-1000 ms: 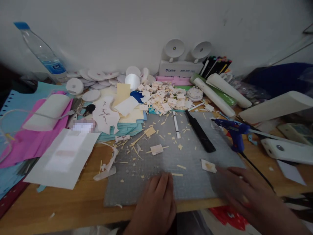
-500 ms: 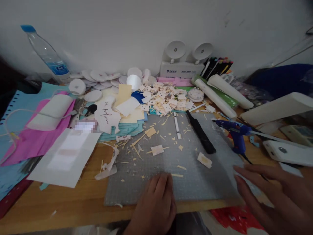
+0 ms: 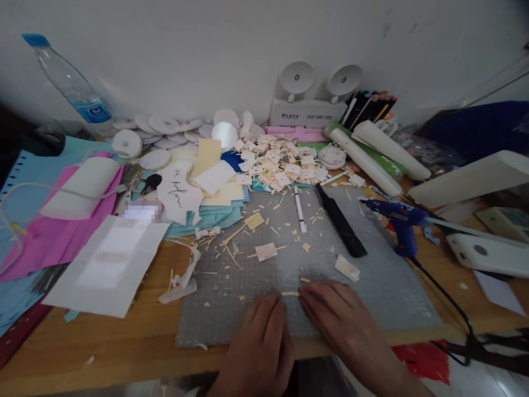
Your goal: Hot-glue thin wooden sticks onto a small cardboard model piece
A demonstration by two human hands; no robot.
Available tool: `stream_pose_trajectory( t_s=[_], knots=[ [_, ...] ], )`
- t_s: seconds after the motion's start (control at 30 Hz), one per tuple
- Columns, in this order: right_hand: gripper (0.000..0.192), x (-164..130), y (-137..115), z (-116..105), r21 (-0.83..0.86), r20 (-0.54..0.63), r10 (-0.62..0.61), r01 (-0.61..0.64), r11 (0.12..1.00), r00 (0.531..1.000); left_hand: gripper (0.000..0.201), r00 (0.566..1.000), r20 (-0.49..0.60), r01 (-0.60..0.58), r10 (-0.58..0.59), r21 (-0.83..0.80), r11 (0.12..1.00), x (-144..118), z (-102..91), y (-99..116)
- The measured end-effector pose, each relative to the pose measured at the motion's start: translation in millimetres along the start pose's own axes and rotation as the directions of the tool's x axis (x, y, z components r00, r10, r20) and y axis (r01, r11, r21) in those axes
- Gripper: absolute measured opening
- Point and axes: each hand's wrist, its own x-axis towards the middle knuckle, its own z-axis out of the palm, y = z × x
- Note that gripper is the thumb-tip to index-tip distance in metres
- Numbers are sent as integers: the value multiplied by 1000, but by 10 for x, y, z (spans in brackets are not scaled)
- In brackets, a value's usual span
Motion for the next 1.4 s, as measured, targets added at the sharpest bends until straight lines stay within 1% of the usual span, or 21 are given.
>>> stream_pose_trajectory(
  t_s=[0.07, 0.13, 0.27, 0.4, 0.5, 0.6, 0.73, 0.8, 0.9, 0.97, 1.03, 1.1, 1.17, 1.3, 1.4],
  knots=[
    [39, 4, -14, -4, -18, 8, -19, 20, 1000, 1000, 30, 998, -31, 51, -52, -53, 997, -24, 0, -14],
    [40, 17, -23, 10, -30, 4, -35, 35, 999, 999, 28, 994, -59, 85, -89, -67, 994, -41, 4, -22],
    [27, 11, 0, 96, -38, 7, -36, 37, 999, 999, 25, 987, -123, 101, -106, -47, 994, -60, 15, -27],
    [20, -35, 37, 157, -40, 7, 10, -10, 999, 1000, 24, 980, -163, 107, -111, -32, 994, -63, 24, -35],
    [17, -20, 30, 105, 7, -57, 44, -44, 999, 997, 23, 972, -200, 121, -127, -41, 992, -61, 28, -44],
    [14, 46, 0, 20, 73, -112, 73, -65, 995, 991, 23, 970, -196, 132, -142, -65, 989, -62, 30, -48],
    [12, 128, -27, -4, 151, -99, 118, -102, 983, 988, 25, 967, -199, 142, -158, -91, 986, -59, 24, -42],
    [12, 144, -27, 18, 226, -72, 154, -134, 965, 985, 25, 962, -190, 177, -196, -114, 978, -36, 12, -43],
    [14, 155, -13, 35, 327, -19, 227, -208, 922, 974, 26, 963, -148, 214, -226, -96, 972, 42, -17, -68],
    [15, 163, 5, 15, 353, -3, 260, -242, 904, 966, 27, 979, -83, 183, -186, -46, 982, 112, -37, -100],
    [13, 173, 34, -28, 358, -16, 289, -265, 895, 957, 26, 992, 27, 126, -126, 7, 992, 182, -56, -135],
    [12, 178, 72, -82, 353, -33, 318, -286, 891, 948, 23, 987, 129, 88, -95, 55, 995, 248, -76, -159],
    [12, 174, 119, -133, 339, -59, 337, -299, 892, 940, 20, 977, 197, 63, -80, 94, 994, 307, -104, -165],
    [15, 140, 228, -208, 284, -108, 332, -292, 914, 937, 22, 961, 276, -35, -5, 139, 990, 392, -154, -143],
    [17, 94, 326, -275, 235, -140, 351, -313, 920, 926, 25, 951, 308, -62, 10, 160, 985, 416, -150, -145]
  ],
)
